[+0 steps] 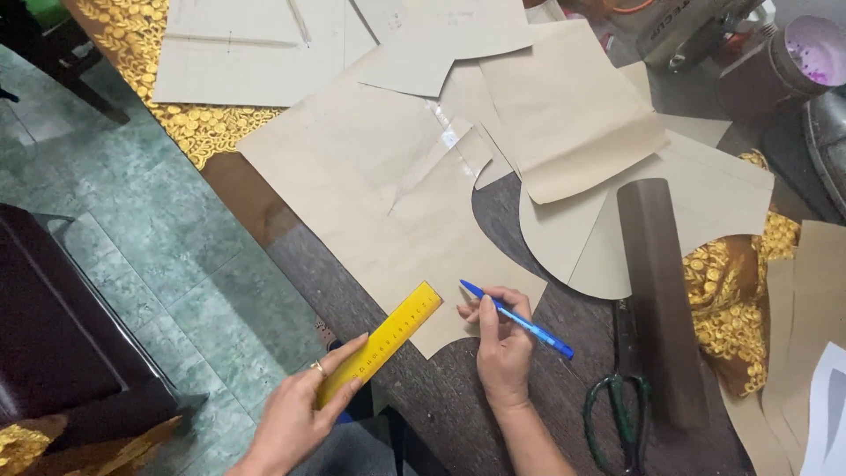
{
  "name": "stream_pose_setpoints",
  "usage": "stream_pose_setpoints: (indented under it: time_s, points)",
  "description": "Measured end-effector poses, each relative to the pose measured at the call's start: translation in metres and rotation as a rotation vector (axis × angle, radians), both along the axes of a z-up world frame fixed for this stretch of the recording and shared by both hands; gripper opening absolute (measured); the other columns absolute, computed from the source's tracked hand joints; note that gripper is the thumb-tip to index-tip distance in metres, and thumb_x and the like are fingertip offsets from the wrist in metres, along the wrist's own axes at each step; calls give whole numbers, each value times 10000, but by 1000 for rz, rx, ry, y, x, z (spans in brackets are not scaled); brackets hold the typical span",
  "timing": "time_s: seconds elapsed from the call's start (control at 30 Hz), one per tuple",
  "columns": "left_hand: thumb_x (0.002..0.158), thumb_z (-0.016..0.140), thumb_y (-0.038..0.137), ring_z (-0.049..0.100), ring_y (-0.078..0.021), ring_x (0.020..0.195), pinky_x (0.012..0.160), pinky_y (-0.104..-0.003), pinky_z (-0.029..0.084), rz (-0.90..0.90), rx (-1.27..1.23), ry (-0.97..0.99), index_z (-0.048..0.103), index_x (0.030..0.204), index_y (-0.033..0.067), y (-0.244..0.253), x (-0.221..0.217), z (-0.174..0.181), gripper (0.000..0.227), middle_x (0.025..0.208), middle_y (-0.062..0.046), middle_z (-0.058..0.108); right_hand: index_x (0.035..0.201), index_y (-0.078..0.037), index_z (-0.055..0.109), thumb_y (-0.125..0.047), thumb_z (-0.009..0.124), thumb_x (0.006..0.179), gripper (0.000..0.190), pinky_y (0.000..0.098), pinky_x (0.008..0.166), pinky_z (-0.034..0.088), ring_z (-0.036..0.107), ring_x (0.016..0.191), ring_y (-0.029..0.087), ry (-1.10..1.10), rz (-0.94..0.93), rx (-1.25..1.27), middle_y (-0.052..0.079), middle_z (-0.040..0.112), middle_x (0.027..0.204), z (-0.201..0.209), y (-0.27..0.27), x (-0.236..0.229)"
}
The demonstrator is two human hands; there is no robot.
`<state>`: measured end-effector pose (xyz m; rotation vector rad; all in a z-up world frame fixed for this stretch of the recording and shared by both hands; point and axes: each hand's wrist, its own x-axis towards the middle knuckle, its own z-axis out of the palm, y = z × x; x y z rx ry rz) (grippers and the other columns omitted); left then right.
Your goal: The person uses a yellow ruler and blue pen to draw straight lines and curves on a large beige paper pattern. They reposition the ruler multiple times to mark different sections of the pattern and briefly handle a piece of gold lace fabric.
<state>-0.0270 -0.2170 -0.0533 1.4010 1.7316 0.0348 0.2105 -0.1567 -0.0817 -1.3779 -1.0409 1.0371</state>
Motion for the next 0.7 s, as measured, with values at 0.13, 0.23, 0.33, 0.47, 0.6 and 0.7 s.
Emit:
stream_pose_setpoints:
  time_s: [0.13,0.23,0.33,0.47,0.6,0.7]
  points:
    - [860,550,450,584,-185,608,627,-287,454,17,-37,4,432,1366,576,5,0,11,535,857,98,753,1082,-55,522,-159,525,954,165,292,692,621,743,805,222,9,-15,-26,75,659,758,-5,-1,1]
    - [872,543,431,565,-168,582,609,-301,445,20,-65,2,430,1363,571,8,2,15,524,1030,165,751,1073,-51,524,-147,530,951,156,302,711,637,737,816,217,4,-9,-20,86,655,810,-1,0,1]
    - [874,535,444,551,-178,579,596,-309,431,14,-63,18,434,1358,576,8,3,15,512,952,140,751,1074,-66,526,-156,533,949,154,295,680,622,749,802,225,7,-14,-68,81,667,750,-1,0,0]
    - [879,524,457,574,-181,614,617,-307,435,22,-69,32,441,1356,569,8,3,13,497,871,98,739,1073,-55,523,-156,530,952,158,290,704,624,742,811,217,17,-15,-37,85,661,750,-5,0,1]
    - [876,512,466,598,-206,634,629,-327,444,18,-64,44,452,1340,568,10,5,15,479,950,125,743,1063,-51,531,-159,532,948,158,291,700,624,741,790,220,11,-9,-53,97,666,802,-2,0,1]
    - [889,514,445,572,-194,636,637,-310,419,15,-112,52,444,1346,584,13,4,20,483,860,86,727,1071,-55,530,-153,536,949,156,284,705,629,740,795,218,23,2,-46,104,673,776,-1,1,1]
